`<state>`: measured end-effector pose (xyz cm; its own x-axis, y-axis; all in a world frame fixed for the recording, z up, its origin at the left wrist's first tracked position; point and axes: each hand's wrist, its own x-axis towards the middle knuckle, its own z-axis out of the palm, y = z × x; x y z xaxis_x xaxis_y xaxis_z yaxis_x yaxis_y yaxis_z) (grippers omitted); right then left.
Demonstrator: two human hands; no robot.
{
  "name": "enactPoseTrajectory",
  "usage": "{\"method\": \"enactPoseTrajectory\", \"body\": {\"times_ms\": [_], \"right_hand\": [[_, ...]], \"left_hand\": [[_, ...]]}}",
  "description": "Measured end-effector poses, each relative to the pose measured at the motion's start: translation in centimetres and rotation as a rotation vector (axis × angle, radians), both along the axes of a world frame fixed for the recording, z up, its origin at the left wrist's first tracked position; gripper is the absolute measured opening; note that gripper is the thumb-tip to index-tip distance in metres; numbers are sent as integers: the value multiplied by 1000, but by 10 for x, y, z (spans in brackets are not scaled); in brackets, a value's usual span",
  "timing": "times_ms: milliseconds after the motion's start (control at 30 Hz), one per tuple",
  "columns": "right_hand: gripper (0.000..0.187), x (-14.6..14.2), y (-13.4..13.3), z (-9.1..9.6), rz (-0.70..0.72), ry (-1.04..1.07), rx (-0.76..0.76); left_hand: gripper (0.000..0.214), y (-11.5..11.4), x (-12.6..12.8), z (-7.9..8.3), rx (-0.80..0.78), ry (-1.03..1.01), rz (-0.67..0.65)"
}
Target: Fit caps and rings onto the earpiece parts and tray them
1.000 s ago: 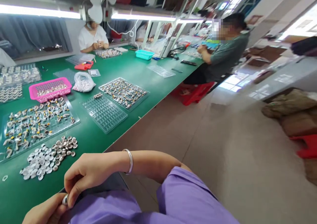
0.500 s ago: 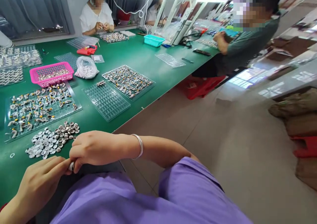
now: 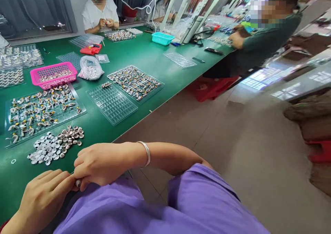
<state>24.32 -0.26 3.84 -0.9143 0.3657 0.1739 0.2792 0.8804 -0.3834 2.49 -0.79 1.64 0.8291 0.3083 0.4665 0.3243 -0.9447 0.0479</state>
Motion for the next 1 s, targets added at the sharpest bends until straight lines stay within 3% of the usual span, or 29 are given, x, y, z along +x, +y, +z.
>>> {"method": "enactPoseTrajectory", "body": {"times_ms": [367,467,567,667,833,1000], "right_hand": [[29,-4,-9,-21,100,293,-239],[23,-2,-9,-18,67,314,-200],[20,-3,-9,-17,-58,299,-90],[24,-9,-9,-24,-224,321,99],[30,-21,-7,-42,-446,320,424],[26,-28,0,-46,-450,274,453]], "left_hand": [[31,-21,-3,-11,-149,-26,-72],[29,-17,-1,-12,-180,-65,-35],[21,-13,-1,-18,-260,-163,39],[28,-17,-3,-29,-510,-314,106],[33,-30,-7,-50,-1264,-678,367],[35,-26,2,-49,-1529,-937,523]]}}
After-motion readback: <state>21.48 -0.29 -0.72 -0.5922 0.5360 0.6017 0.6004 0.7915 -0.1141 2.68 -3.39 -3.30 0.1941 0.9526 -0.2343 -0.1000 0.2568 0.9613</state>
